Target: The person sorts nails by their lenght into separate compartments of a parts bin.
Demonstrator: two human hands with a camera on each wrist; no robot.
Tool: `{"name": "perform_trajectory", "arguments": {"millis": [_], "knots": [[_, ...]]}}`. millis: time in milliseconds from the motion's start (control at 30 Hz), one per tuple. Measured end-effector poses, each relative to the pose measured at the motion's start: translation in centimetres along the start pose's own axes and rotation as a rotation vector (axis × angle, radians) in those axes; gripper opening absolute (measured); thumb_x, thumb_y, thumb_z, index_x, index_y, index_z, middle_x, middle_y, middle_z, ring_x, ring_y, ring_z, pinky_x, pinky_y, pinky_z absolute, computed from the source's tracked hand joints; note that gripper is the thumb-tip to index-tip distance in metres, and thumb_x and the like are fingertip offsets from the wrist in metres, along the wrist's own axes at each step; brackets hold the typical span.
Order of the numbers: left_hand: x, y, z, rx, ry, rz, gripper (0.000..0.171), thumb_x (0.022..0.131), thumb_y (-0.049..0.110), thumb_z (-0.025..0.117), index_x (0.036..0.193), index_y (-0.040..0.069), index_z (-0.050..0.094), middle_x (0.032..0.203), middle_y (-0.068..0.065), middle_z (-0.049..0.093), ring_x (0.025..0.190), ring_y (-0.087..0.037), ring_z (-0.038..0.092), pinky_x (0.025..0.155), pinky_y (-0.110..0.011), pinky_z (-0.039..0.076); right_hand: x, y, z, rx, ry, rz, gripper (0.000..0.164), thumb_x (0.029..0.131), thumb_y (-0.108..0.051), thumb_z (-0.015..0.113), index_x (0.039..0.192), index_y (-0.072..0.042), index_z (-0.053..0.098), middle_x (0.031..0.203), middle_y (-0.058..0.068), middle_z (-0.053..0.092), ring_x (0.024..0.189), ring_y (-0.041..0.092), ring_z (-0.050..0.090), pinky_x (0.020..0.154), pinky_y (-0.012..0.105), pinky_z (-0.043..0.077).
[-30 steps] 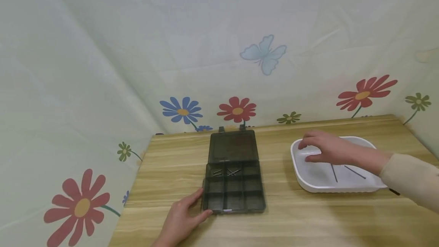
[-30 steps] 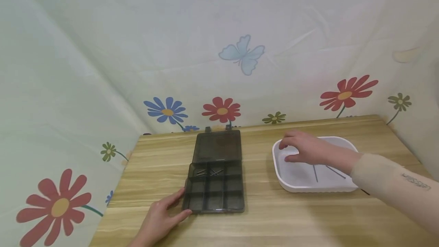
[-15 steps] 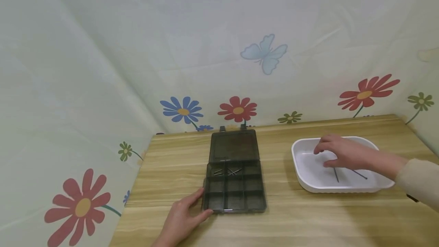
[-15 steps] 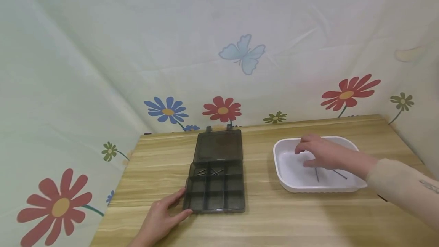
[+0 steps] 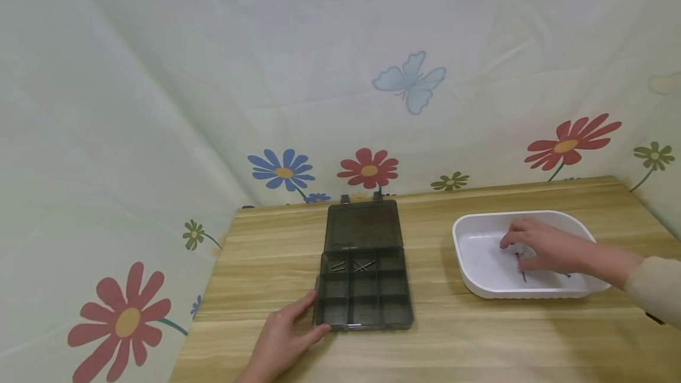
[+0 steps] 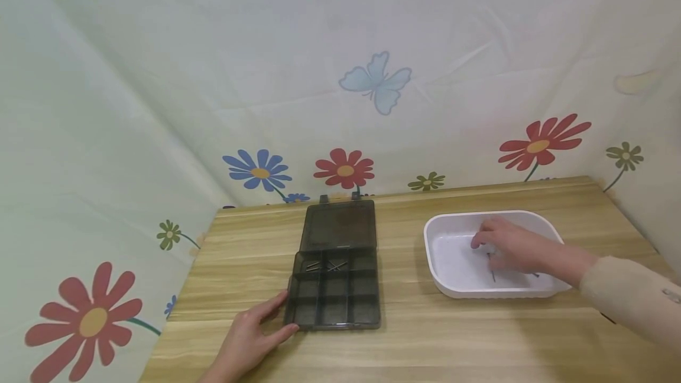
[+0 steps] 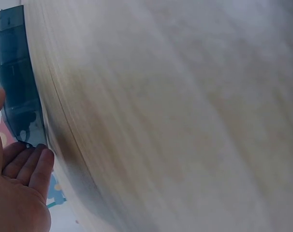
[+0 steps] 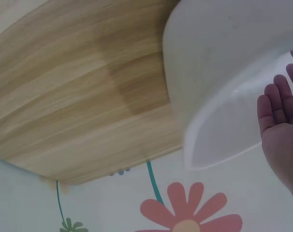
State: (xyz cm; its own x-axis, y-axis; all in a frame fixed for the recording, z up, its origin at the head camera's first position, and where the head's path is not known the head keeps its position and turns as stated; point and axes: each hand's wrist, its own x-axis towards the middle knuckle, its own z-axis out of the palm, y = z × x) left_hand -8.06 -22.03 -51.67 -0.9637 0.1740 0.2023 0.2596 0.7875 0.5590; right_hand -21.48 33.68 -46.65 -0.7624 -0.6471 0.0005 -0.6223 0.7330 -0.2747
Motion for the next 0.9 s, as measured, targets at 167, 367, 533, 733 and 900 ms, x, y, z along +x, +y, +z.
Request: {"name": "perform_trajectory", "arguments": {"millis": [167,367,533,733,900], "knots": [[0.0,0.1,-0.1,-0.016,-0.004,-0.013,0.07,0.085,0.046,0.091,0.139,0.006,0.071,0.136,-0.005,0.073,0.119,-0.025,0.073,0.102,-0.046,0.06,-0.4,0.7,0.6,-0.014,-0.003,-0.005,0.042,0.077,-0.03,0.098,0.112,-0.02,0.078,0.107,-0.009,0.061,0.101,0.017,0.056,0.088,0.043,0.057],[0.0,0.2,-0.2,-0.024,-0.012,-0.029,0.071,0.084,0.045,0.091,0.14,0.007,0.071,0.136,-0.004,0.073,0.118,-0.023,0.074,0.103,-0.044,0.06,-0.8,1.1,0.9,-0.014,-0.031,0.003,0.039,0.077,-0.028,0.098,0.109,-0.021,0.077,0.106,-0.01,0.062,0.098,0.015,0.056,0.089,0.043,0.058],[0.0,0.2,-0.2,-0.026,-0.01,-0.024,0.07,0.084,0.045,0.092,0.14,0.007,0.071,0.136,-0.004,0.073,0.118,-0.023,0.074,0.103,-0.044,0.06,-0.7,1.1,1.0,-0.021,-0.025,0.003,0.033,0.078,-0.028,0.097,0.104,-0.025,0.076,0.104,-0.012,0.061,0.098,0.014,0.055,0.089,0.043,0.058],[0.0,0.1,-0.2,-0.034,-0.015,-0.02,0.071,0.084,0.046,0.091,0.14,0.007,0.071,0.137,-0.005,0.072,0.119,-0.023,0.073,0.103,-0.044,0.06,-0.7,1.2,1.2,-0.04,0.004,-0.033,0.027,0.08,-0.025,0.096,0.095,-0.027,0.074,0.096,-0.017,0.057,0.092,0.01,0.052,0.084,0.041,0.057],[0.1,0.1,-0.1,-0.041,-0.015,-0.025,0.071,0.084,0.045,0.092,0.139,0.007,0.071,0.137,-0.005,0.072,0.118,-0.022,0.074,0.103,-0.044,0.06,-0.6,1.3,1.4,-0.047,0.02,-0.072,0.025,0.083,-0.023,0.094,0.089,-0.029,0.07,0.089,-0.022,0.054,0.087,0.005,0.049,0.078,0.035,0.055]]}}
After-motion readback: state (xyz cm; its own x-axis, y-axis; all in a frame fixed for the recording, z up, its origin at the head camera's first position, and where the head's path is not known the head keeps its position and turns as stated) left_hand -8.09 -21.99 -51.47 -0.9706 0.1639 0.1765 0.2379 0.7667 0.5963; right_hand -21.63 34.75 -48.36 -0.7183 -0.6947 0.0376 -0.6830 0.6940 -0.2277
